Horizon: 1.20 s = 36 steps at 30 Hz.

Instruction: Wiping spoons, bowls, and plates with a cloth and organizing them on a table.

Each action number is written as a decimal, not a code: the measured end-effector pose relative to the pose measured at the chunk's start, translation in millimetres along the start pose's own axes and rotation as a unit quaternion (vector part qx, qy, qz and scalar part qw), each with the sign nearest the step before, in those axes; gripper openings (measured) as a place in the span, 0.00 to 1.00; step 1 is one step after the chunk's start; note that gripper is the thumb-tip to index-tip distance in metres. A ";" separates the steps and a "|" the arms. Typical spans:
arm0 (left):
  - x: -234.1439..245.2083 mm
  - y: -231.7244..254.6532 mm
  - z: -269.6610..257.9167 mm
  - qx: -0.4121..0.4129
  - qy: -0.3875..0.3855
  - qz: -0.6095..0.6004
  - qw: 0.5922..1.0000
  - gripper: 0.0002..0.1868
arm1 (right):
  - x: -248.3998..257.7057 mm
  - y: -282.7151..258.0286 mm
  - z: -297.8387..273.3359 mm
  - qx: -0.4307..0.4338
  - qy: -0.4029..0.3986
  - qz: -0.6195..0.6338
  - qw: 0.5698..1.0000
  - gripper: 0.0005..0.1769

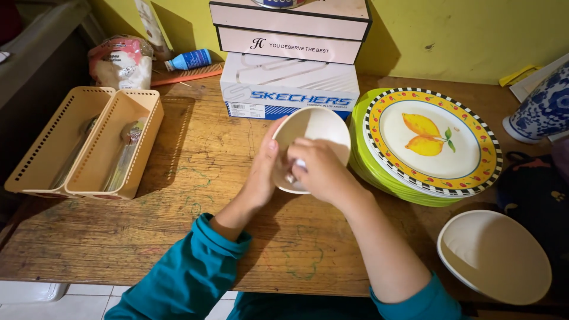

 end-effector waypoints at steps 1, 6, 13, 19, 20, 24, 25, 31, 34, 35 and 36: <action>4.5 -4.1 -0.9 0.000 0.000 0.001 1.000 0.33 | 9.7 -1.6 -4.3 0.001 0.000 0.001 1.000 0.09; 8.2 -18.9 1.2 0.015 -0.021 -0.029 0.999 0.36 | 29.5 26.9 -2.7 -0.102 0.112 -0.101 0.983 0.06; -0.1 -1.4 0.0 -0.001 -0.040 -0.014 0.999 0.37 | 16.2 -7.7 -3.6 0.000 0.053 0.040 0.998 0.13; 3.0 -3.3 -4.4 0.021 -0.028 0.036 0.999 0.32 | 16.4 32.9 -1.6 -0.046 0.096 -0.123 0.987 0.12; 1.3 -2.8 -3.7 0.014 -0.013 0.024 1.000 0.33 | 15.1 25.9 0.5 0.008 0.132 -0.143 0.981 0.15; 4.3 1.2 -1.2 0.000 0.019 0.027 0.999 0.33 | 18.3 -17.0 -5.2 -0.005 0.025 0.003 1.000 0.12; 7.7 -6.1 -1.4 0.000 0.018 0.028 0.999 0.33 | 18.4 -11.7 -5.6 -0.004 0.026 0.003 1.000 0.12; -2.1 -18.1 -2.7 0.060 0.023 -0.033 0.997 0.37 | 43.4 6.8 -5.8 -0.190 0.157 -0.099 0.964 0.06; -13.9 5.6 -6.1 0.054 -0.024 0.004 0.998 0.36 | 40.0 1.3 -3.7 -0.096 0.229 -0.074 0.966 0.12; -13.5 7.7 -6.5 0.055 -0.037 0.011 0.998 0.36 | 34.5 6.0 0.6 -0.025 0.226 -0.051 0.972 0.15; -13.1 9.8 -6.8 0.055 -0.050 0.017 0.997 0.36 | 29.2 10.7 4.3 0.047 0.222 -0.028 0.974 0.19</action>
Point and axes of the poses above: each hand's wrist, its own z-axis towards the middle knuckle, its own x-axis out of the back of the hand, y = z × x, the point moved 3 cm from there along z, towards the middle knuckle, and after that the axes turned 4 degrees about -y, right-handed, at the moved point
